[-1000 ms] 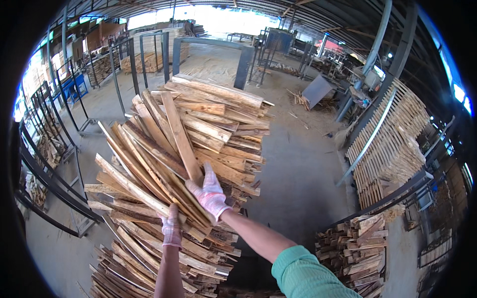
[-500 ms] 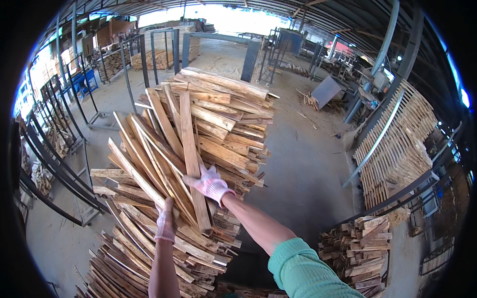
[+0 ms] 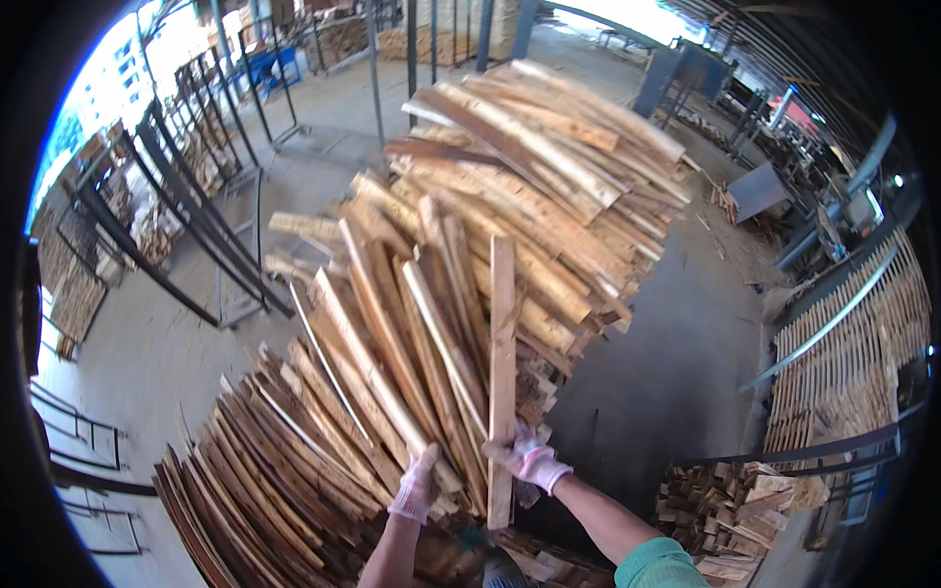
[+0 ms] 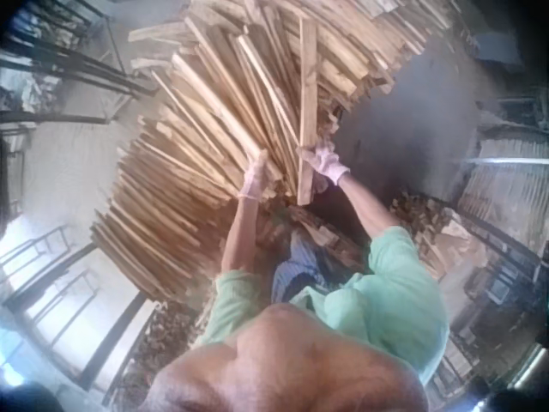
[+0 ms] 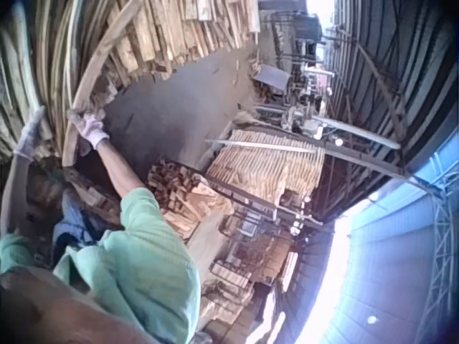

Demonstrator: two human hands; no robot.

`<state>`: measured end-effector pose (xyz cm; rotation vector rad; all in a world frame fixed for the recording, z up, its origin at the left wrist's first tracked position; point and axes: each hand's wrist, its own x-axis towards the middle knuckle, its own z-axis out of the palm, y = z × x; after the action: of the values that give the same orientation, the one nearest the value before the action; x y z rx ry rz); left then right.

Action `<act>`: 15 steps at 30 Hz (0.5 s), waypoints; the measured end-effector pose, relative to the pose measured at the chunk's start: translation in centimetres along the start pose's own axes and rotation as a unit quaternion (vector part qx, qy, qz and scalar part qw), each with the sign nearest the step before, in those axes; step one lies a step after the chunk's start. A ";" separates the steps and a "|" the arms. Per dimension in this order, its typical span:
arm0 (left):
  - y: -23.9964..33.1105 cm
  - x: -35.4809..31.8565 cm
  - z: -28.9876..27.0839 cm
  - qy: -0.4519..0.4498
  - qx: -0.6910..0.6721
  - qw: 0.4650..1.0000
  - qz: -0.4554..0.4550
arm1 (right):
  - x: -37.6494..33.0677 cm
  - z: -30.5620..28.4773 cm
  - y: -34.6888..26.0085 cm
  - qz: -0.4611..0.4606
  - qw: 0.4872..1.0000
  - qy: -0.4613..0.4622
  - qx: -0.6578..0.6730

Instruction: The person picks up wooden planks from one stack and places them onto another stack by hand in an industrial setting.

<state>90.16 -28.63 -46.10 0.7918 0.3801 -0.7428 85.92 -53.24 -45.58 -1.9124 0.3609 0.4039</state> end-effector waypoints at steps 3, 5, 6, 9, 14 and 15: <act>-1.0 1.5 -1.6 -0.013 -0.001 1.000 -0.010 | 0.7 1.6 1.4 -0.116 0.972 0.082 0.187; -1.1 1.5 -2.2 -0.021 -0.011 1.000 -0.015 | 0.6 0.5 0.2 -0.060 0.992 0.047 0.097; -1.5 1.5 -2.6 -0.004 -0.016 1.000 -0.022 | 0.2 0.2 -1.7 -0.011 0.996 0.024 0.081; -1.6 0.1 -1.3 -0.020 0.016 0.999 -0.025 | -1.1 -1.6 4.7 0.040 0.964 0.002 0.264; 2.3 -15.0 -0.5 0.157 0.209 0.958 -0.119 | -11.3 2.9 -0.3 0.002 0.973 -0.101 0.209; 1.8 -17.7 -1.4 0.188 0.257 0.938 -0.139 | -14.1 3.4 -0.6 0.027 0.958 -0.137 0.250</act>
<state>79.21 -18.68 -36.15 1.4050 0.6667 -0.9752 73.19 -49.06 -40.05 -1.3359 0.2971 0.5482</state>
